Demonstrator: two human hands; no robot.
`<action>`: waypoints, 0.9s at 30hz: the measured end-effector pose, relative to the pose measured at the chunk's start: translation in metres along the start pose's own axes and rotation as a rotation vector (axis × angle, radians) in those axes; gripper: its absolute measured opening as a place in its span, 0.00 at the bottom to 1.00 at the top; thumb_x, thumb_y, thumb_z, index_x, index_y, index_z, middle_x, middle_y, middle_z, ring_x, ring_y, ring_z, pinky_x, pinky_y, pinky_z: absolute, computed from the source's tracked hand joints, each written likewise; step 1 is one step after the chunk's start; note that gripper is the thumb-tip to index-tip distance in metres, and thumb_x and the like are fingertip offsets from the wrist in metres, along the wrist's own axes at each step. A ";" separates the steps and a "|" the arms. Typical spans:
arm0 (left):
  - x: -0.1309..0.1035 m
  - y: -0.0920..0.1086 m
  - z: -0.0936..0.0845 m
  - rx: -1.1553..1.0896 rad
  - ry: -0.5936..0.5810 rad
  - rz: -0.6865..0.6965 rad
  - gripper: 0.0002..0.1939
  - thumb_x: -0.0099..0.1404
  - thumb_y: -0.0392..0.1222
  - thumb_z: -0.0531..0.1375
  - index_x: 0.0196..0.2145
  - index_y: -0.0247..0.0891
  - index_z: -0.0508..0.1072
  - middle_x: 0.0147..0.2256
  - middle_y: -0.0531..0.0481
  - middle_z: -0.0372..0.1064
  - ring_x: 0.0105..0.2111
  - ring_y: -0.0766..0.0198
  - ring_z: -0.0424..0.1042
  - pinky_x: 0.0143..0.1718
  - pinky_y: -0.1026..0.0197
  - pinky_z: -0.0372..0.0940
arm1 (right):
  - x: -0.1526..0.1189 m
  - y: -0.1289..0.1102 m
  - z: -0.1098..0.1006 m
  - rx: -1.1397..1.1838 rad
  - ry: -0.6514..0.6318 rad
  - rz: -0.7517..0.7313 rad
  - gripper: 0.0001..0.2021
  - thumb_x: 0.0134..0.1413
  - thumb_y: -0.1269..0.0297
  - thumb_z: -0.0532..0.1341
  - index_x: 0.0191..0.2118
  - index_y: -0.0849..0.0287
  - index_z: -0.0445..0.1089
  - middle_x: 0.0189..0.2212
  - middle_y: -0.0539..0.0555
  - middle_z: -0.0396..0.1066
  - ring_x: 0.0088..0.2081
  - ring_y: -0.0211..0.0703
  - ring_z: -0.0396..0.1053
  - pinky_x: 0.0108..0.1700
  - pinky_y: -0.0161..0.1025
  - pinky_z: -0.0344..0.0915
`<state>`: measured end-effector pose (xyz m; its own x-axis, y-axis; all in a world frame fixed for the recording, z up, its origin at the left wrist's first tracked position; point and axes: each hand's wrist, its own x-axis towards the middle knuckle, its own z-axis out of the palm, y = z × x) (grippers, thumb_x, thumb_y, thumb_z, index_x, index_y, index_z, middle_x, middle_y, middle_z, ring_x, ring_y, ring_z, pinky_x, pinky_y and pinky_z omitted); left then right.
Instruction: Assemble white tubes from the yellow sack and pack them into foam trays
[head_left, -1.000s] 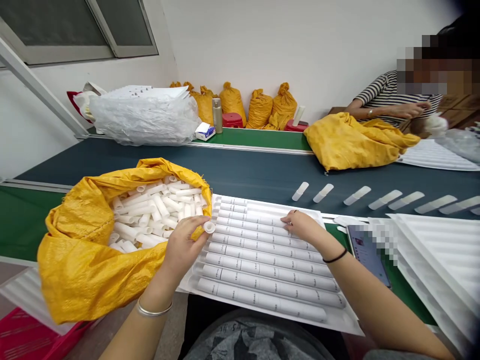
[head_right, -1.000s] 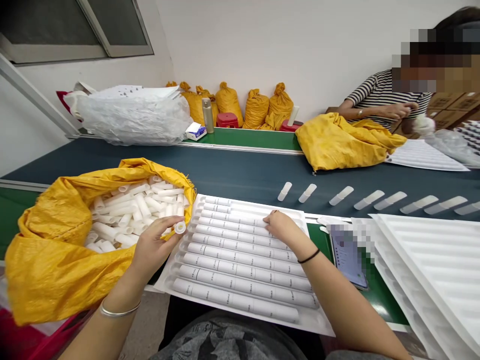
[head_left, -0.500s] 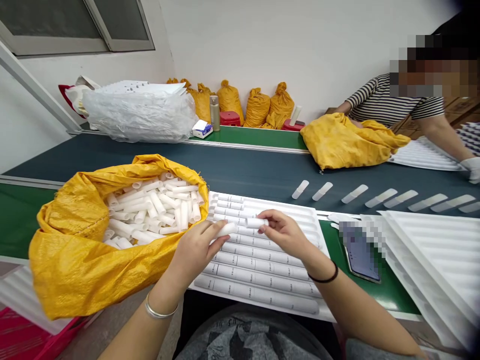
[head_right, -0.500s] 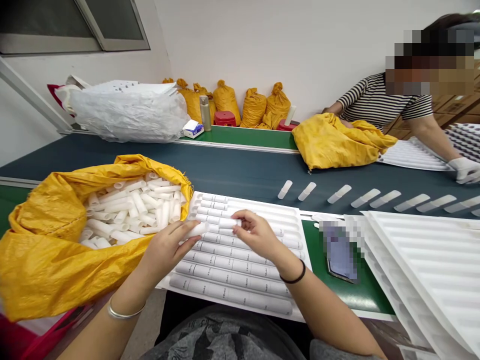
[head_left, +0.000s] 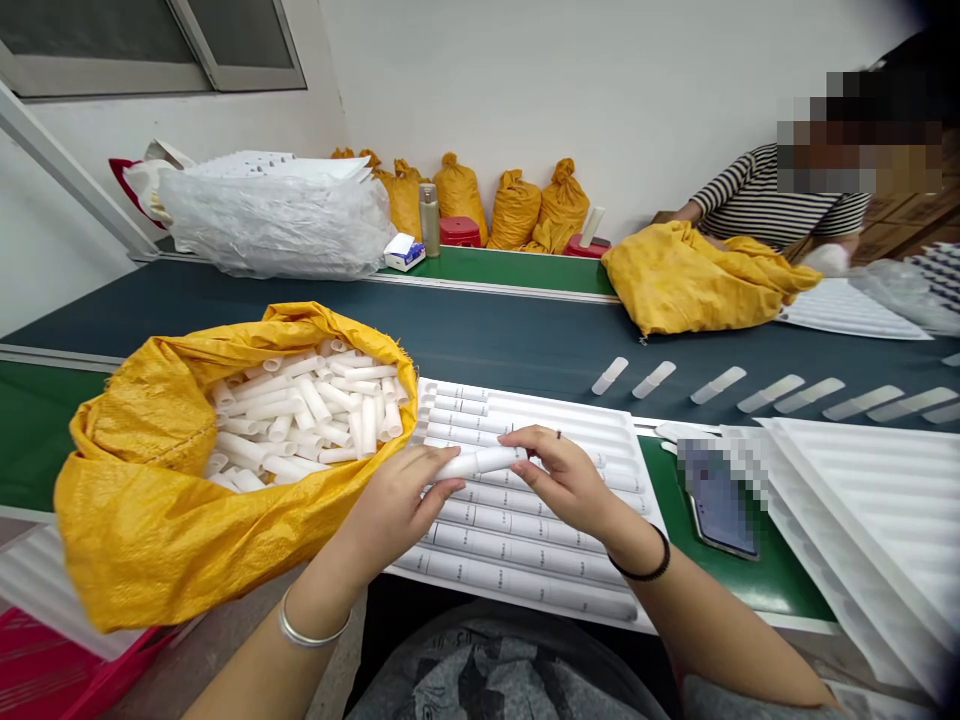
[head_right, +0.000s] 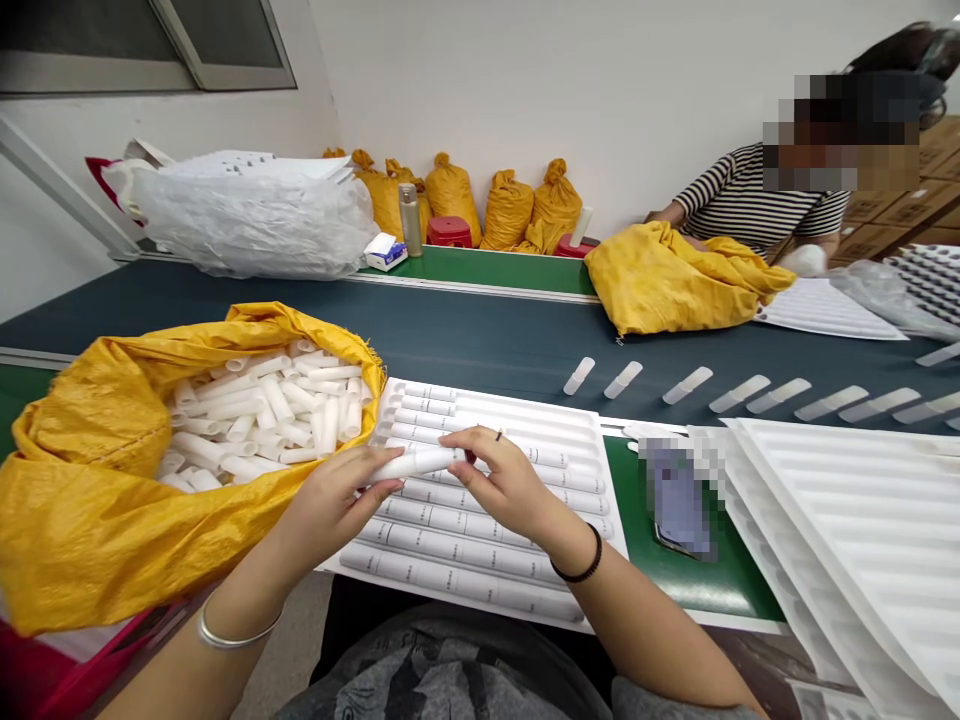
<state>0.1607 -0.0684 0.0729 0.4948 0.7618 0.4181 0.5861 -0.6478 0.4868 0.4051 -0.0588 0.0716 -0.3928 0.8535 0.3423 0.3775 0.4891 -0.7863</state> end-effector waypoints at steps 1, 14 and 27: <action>0.000 0.000 0.000 0.020 0.017 0.023 0.15 0.67 0.39 0.56 0.50 0.35 0.67 0.40 0.44 0.72 0.40 0.59 0.71 0.43 0.57 0.67 | 0.000 0.001 0.001 0.025 -0.003 0.062 0.13 0.61 0.60 0.57 0.49 0.56 0.69 0.37 0.56 0.71 0.37 0.43 0.69 0.41 0.42 0.68; 0.005 0.008 0.010 0.240 0.097 0.209 0.20 0.66 0.33 0.56 0.55 0.31 0.61 0.37 0.42 0.71 0.37 0.57 0.69 0.39 0.53 0.68 | 0.003 -0.007 0.004 0.282 -0.123 0.345 0.18 0.60 0.53 0.56 0.47 0.61 0.69 0.32 0.55 0.71 0.31 0.40 0.69 0.35 0.39 0.68; -0.010 -0.021 0.011 0.254 -0.048 -0.126 0.21 0.67 0.41 0.55 0.56 0.33 0.63 0.50 0.35 0.66 0.50 0.49 0.66 0.50 0.47 0.65 | 0.023 0.039 -0.017 -0.605 -0.077 0.341 0.11 0.50 0.63 0.64 0.40 0.59 0.73 0.38 0.57 0.72 0.40 0.47 0.69 0.44 0.40 0.64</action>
<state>0.1502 -0.0626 0.0503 0.4343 0.8392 0.3272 0.7837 -0.5311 0.3220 0.4249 -0.0168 0.0579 -0.2192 0.9730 0.0717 0.8822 0.2291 -0.4115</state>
